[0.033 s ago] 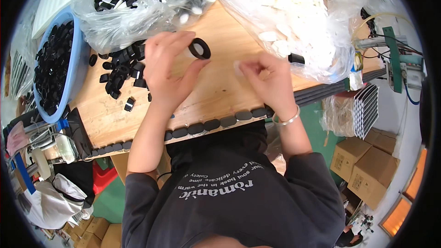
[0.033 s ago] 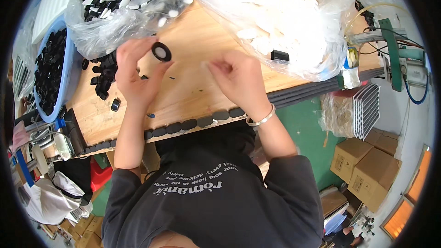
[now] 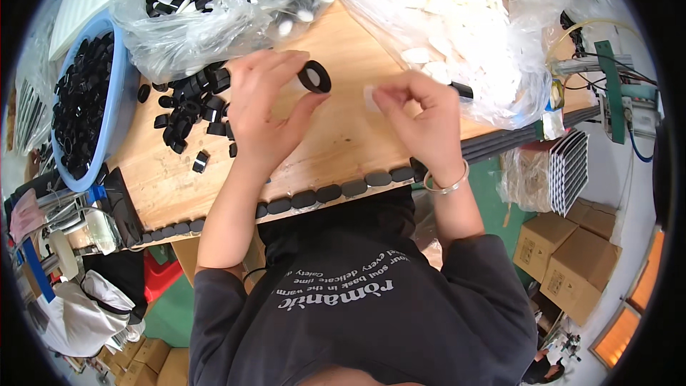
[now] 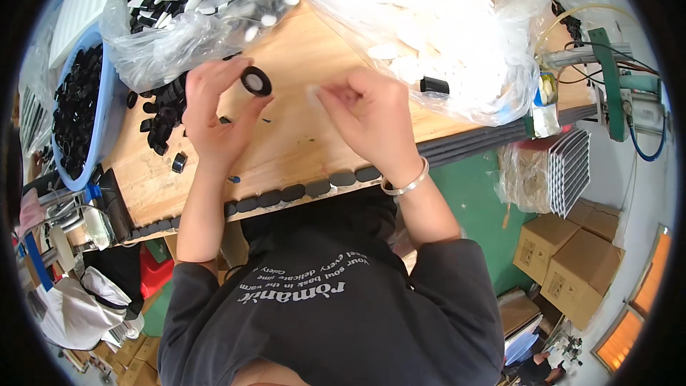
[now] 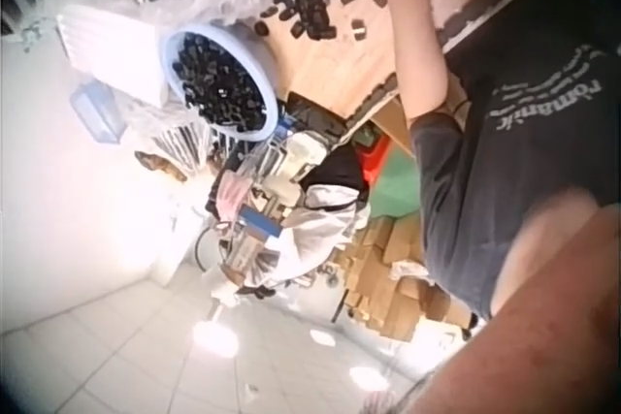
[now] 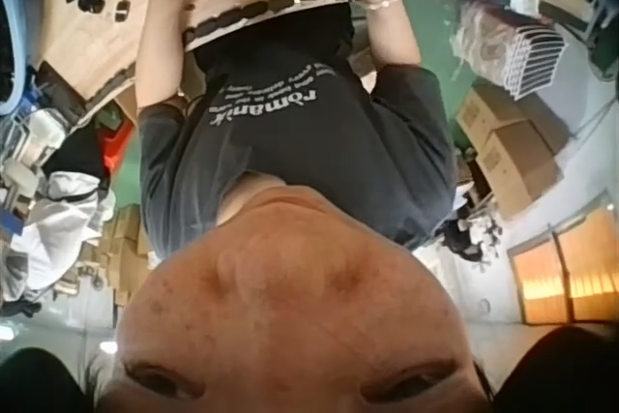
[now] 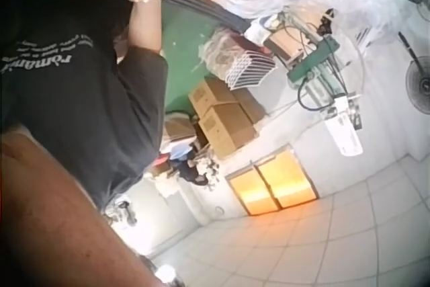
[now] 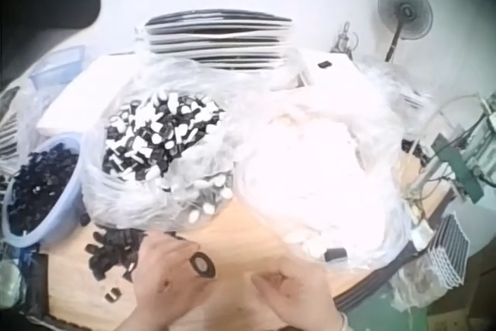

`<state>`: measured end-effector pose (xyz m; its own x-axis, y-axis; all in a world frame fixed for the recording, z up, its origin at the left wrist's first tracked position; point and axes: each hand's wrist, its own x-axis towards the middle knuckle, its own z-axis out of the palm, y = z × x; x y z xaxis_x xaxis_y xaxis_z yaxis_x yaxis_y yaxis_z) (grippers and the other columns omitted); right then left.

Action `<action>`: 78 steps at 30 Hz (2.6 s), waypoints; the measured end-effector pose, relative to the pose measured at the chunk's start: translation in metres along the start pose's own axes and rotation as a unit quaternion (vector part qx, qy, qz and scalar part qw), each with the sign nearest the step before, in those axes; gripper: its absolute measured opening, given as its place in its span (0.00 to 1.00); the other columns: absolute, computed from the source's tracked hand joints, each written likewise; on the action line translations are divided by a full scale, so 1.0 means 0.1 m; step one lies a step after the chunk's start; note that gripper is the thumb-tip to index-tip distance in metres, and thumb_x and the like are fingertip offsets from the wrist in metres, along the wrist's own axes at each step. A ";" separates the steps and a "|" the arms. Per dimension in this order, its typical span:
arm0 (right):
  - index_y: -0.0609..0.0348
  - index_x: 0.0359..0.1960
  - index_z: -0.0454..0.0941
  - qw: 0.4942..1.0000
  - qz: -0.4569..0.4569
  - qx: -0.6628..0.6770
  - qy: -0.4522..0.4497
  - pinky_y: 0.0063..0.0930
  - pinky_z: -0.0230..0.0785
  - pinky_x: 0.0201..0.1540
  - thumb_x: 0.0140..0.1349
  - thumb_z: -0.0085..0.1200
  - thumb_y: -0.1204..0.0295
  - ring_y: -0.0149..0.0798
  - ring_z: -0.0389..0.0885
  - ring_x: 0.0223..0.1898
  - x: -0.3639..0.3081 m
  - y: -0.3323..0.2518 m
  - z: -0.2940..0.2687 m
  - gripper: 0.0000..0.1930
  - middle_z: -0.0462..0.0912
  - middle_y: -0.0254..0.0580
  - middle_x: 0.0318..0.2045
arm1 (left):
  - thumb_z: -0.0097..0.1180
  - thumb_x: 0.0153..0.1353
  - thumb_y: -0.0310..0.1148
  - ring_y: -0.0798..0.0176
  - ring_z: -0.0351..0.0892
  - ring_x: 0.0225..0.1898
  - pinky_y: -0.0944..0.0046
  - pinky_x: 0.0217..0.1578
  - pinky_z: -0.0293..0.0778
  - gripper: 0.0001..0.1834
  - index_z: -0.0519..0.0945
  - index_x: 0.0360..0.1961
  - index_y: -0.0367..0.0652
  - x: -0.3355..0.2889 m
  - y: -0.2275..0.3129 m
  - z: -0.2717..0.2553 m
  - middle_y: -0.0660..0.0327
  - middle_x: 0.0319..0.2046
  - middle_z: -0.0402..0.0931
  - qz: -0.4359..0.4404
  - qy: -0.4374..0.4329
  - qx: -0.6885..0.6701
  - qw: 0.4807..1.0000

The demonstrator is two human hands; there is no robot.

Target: Assembling small black and white plastic components at a workbench.

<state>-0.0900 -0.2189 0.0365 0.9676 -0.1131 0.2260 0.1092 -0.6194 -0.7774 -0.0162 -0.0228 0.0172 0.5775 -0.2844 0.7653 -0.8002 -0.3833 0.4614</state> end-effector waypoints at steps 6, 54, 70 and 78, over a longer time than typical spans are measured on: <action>0.64 0.27 0.79 0.988 -0.046 0.135 0.065 0.18 0.70 0.30 0.51 0.60 0.82 0.28 0.78 0.24 0.20 -0.36 0.20 0.03 0.81 0.38 0.23 | 0.71 0.33 0.21 0.51 0.76 0.38 0.57 0.40 0.74 0.27 0.79 0.41 0.36 -0.02 0.05 0.05 0.55 0.36 0.79 0.023 -0.013 -0.046 0.999; 0.67 0.45 0.77 0.931 0.070 0.322 -0.158 0.16 0.70 0.29 0.59 0.58 0.79 0.22 0.78 0.27 0.56 -0.10 0.13 0.12 0.81 0.33 0.27 | 0.59 0.60 0.26 0.79 0.69 0.24 0.77 0.27 0.65 0.04 0.81 0.30 0.36 -0.05 -0.18 -0.09 0.70 0.20 0.75 -0.358 -0.043 -0.325 0.874; 0.68 0.43 0.78 0.976 -0.211 0.007 0.060 0.25 0.72 0.35 0.56 0.62 0.66 0.32 0.79 0.30 1.39 -0.03 -0.87 0.18 0.82 0.44 0.30 | 0.53 0.49 0.16 0.49 0.74 0.43 0.55 0.44 0.72 0.15 0.79 0.40 0.37 -0.08 -0.45 0.05 0.54 0.40 0.76 -0.061 -0.172 0.128 0.975; 0.63 0.37 0.82 0.977 0.023 -0.144 -0.154 0.21 0.68 0.29 0.53 0.60 0.80 0.27 0.73 0.24 0.43 0.96 -0.92 0.09 0.81 0.38 0.29 | 0.53 0.48 0.15 0.47 0.74 0.44 0.55 0.45 0.71 0.13 0.78 0.37 0.35 -0.17 -0.40 0.10 0.53 0.40 0.74 -0.160 -0.224 0.104 0.956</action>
<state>-0.0589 -0.3543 0.0255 0.9974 0.0662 -0.0277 0.0383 -0.8176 -0.5745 0.0077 -0.0121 -0.0184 0.8359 -0.4534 0.3093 -0.5484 -0.6672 0.5041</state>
